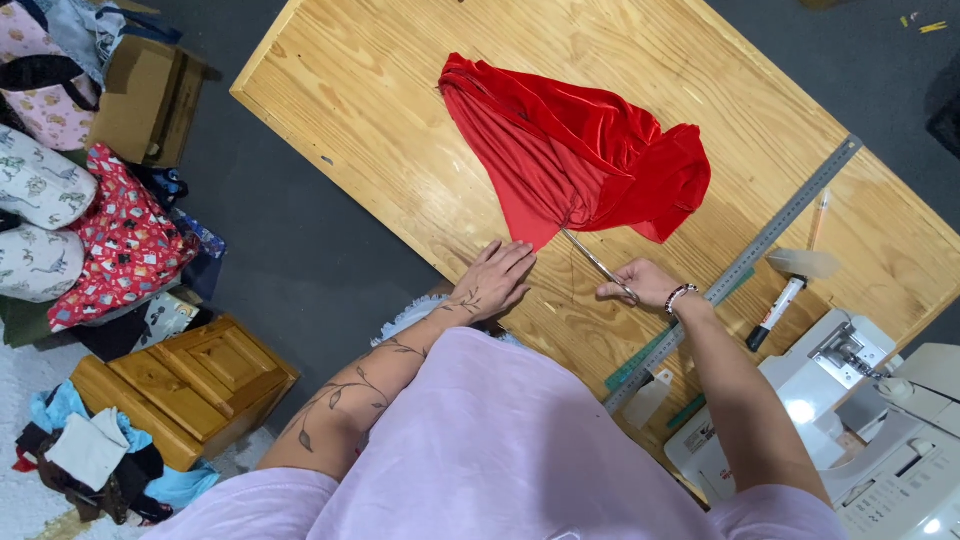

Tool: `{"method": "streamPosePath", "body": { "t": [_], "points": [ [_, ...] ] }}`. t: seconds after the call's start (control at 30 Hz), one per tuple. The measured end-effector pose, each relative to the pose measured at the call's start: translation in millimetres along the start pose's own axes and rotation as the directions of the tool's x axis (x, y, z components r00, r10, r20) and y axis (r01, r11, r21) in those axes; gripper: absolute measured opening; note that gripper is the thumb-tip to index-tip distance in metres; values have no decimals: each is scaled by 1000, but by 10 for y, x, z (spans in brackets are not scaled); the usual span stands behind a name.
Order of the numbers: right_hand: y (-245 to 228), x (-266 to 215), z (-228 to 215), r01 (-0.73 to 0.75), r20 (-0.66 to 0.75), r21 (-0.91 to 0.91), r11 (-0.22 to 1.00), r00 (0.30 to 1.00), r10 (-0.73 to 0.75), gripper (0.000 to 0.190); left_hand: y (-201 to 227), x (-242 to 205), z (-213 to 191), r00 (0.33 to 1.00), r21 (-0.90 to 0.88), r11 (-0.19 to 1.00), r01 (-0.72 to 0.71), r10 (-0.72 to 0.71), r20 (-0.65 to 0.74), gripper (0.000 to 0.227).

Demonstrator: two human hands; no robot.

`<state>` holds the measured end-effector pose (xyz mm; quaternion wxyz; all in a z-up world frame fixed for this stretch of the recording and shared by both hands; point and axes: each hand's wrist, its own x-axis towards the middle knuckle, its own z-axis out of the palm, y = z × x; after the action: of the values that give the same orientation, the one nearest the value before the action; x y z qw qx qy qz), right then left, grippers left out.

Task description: The person cuts a piece of red fabric using scissors on a wooden table. They trim the edges, unfold the fabric to check the shape, and then cut a small strip from the top edge.

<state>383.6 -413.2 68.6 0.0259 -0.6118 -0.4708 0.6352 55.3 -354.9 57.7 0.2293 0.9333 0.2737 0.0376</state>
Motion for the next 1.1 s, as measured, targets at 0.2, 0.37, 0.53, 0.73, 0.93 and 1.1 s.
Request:
{"method": "streamPosePath", "body": {
  "t": [0.2,0.37,0.53,0.73,0.93,1.1],
  "points": [
    [-106,-97,-39,-6,-15,-8,1000,1000,6,54,14,4,4,1000,-6,1000,12,-12,6,57],
    [-58,-54,-52,-22,-13,-11,1000,1000,22,53,3,1,1,1000,-10,1000,18,-18,15,56],
    [-245,-156,-89,-57,7,-34,998,998,57,56,-8,-1,21,1000,-13,1000,26,-26,14,56],
    [-328,-41,-90,-63,6,-94,994,998,64,55,7,-3,-29,1000,-15,1000,11,-11,19,55],
    [-326,17,-56,-44,-10,-111,993,999,43,55,-18,-14,11,1000,-18,1000,17,-17,16,55],
    [-384,-12,-51,-48,-28,-86,995,999,45,53,-59,-27,105,1000,-18,1000,9,-9,3,55]
  ]
}}
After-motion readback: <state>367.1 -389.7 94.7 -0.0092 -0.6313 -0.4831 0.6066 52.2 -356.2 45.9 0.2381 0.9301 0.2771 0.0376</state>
